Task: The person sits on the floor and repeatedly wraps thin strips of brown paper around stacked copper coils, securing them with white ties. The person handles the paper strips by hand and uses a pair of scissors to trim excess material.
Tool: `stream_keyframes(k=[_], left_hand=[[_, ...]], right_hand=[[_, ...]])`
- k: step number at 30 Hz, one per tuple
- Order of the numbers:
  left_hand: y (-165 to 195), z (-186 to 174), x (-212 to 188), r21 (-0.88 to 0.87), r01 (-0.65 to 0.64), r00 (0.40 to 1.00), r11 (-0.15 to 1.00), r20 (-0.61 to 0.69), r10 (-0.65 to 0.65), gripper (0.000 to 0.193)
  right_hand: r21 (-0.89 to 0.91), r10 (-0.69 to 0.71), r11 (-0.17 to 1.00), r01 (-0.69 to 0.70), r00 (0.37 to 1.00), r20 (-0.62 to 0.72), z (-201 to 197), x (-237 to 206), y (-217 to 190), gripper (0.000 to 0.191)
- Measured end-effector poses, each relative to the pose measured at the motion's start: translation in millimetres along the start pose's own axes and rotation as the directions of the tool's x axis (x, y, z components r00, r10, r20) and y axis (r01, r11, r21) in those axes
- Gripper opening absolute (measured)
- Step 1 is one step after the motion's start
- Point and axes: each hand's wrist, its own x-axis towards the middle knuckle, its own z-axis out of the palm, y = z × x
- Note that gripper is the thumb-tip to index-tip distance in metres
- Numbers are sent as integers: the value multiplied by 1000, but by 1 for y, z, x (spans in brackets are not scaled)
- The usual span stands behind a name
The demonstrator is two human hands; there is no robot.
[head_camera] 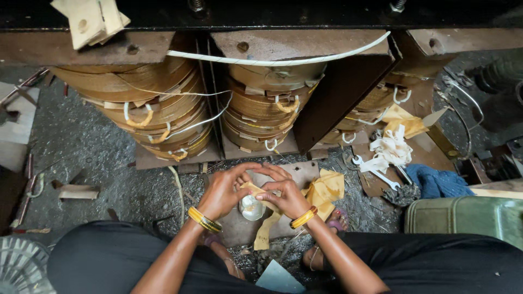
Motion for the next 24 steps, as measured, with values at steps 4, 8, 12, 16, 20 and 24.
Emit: stream_keyframes(k=[4, 8, 12, 16, 20, 24], left_hand=[[-3, -1, 4, -144, 59, 995, 988, -76, -70, 53], [-9, -3, 6, -320, 110, 973, 941, -160, -168, 51], [-11, -7, 5, -333, 145, 948, 932, -222, -226, 53], [-19, -17, 5, -383, 112, 897, 917, -359, -259, 52], [-32, -9, 3, -317, 133, 884, 939, -391, -257, 53], [-45, -14, 8, -374, 118, 885, 920, -380, -268, 47]], right_hand=[[144, 60, 987, -65, 997, 40, 5, -1, -5, 16], [165, 142, 974, -153, 987, 73, 8, -2, 0, 16], [150, 119, 979, -136, 986, 118, 8, -5, 10, 19], [78, 169, 979, -186, 969, 182, -2, -18, 26, 17], [124, 256, 942, -310, 909, 328, -15, -29, 48, 17], [-361, 544, 832, -423, 752, 372, -17, -27, 49, 26]])
